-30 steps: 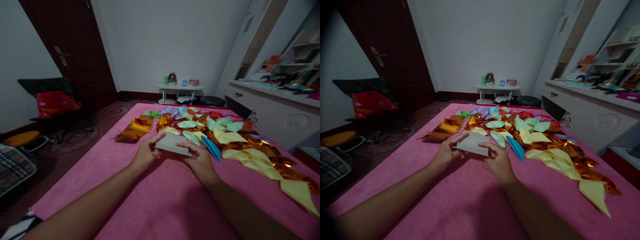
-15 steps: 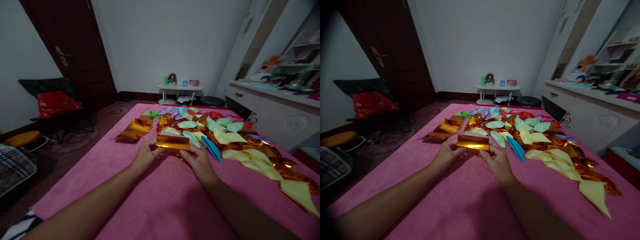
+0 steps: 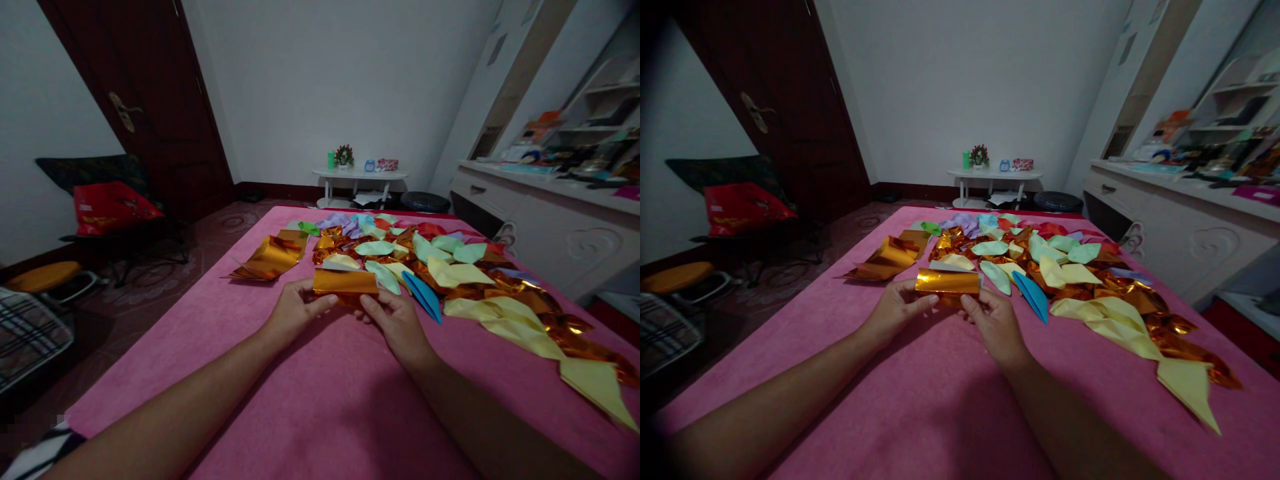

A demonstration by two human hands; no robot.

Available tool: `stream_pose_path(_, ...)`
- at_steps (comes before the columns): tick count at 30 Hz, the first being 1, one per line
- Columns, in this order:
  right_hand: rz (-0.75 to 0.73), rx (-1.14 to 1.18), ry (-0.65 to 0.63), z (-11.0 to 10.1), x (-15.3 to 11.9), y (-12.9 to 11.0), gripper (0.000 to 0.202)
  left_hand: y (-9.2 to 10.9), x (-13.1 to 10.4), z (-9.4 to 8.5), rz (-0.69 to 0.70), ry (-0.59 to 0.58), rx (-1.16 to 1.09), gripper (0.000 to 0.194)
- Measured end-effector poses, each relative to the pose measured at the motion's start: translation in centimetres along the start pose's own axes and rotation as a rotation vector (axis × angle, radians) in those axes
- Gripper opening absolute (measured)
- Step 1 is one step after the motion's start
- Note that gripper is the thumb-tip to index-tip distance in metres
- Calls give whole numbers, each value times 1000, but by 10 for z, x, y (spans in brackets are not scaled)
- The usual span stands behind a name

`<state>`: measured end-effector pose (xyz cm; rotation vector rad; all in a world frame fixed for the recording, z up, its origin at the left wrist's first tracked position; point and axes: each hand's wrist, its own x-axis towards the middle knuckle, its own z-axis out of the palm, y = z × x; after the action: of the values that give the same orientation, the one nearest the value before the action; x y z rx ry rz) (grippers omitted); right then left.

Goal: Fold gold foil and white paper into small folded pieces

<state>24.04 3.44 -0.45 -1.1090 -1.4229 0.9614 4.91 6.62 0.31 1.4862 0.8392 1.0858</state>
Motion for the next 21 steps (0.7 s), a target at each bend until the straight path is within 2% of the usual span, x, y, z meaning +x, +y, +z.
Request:
stream_pose_path(13,75,121,17,2,-1,-4,33,0,-1,0,-25,31,40,34)
stream_pose_path(21,50,174,27,3,-1,-4,34,3,-2,1,-39,72,65,34)
